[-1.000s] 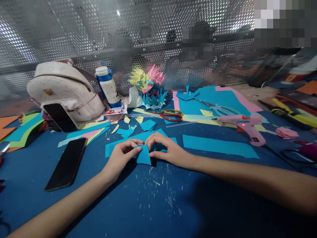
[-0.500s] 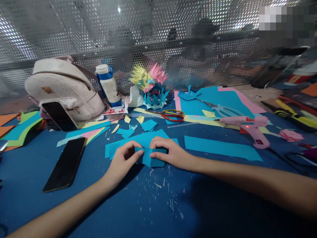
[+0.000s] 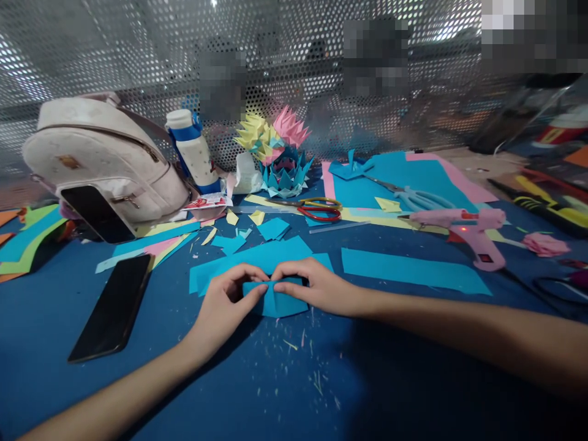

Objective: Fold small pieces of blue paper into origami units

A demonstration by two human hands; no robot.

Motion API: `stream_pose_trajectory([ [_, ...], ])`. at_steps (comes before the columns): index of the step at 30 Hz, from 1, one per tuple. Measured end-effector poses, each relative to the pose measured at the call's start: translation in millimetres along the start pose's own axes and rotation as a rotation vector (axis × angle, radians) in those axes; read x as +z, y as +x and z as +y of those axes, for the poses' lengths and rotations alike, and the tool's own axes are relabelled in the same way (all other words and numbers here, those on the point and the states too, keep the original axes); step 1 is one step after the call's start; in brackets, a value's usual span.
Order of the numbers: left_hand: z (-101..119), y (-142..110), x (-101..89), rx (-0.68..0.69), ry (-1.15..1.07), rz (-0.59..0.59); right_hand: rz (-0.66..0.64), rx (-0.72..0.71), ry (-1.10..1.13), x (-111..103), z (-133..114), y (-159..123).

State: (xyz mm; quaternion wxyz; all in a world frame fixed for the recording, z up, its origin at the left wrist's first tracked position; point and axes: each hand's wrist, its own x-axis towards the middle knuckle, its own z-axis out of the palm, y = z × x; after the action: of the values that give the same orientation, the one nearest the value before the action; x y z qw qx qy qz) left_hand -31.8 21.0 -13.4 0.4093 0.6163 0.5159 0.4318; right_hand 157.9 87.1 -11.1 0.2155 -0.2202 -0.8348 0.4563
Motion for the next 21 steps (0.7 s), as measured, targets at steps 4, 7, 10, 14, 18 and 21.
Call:
stream_pose_trajectory([
  [4, 1.8, 1.3, 0.6, 0.002, 0.039, -0.013, 0.009, 0.003, -0.024, 0.6, 0.8, 0.8],
  [7, 3.3, 1.4, 0.9, -0.017, 0.031, -0.013, 0.006, 0.006, -0.035, 1.0, 0.4, 1.2],
  [10, 3.4, 1.6, 1.5, -0.038, 0.016, -0.012, 0.001, 0.007, -0.044, 0.9, 0.0, 1.2],
  [14, 2.9, 1.6, 2.9, -0.042, 0.02, 0.003, -0.016, 0.006, -0.05, 0.9, 0.1, 1.0],
  [18, 3.9, 0.4, 3.2, -0.058, 0.02, 0.009, -0.018, 0.004, -0.045, 0.8, -0.3, 0.9],
  [21, 4.9, 0.2, 3.0, -0.064, 0.03, 0.011, -0.016, 0.005, -0.044, 0.7, -0.5, 0.7],
])
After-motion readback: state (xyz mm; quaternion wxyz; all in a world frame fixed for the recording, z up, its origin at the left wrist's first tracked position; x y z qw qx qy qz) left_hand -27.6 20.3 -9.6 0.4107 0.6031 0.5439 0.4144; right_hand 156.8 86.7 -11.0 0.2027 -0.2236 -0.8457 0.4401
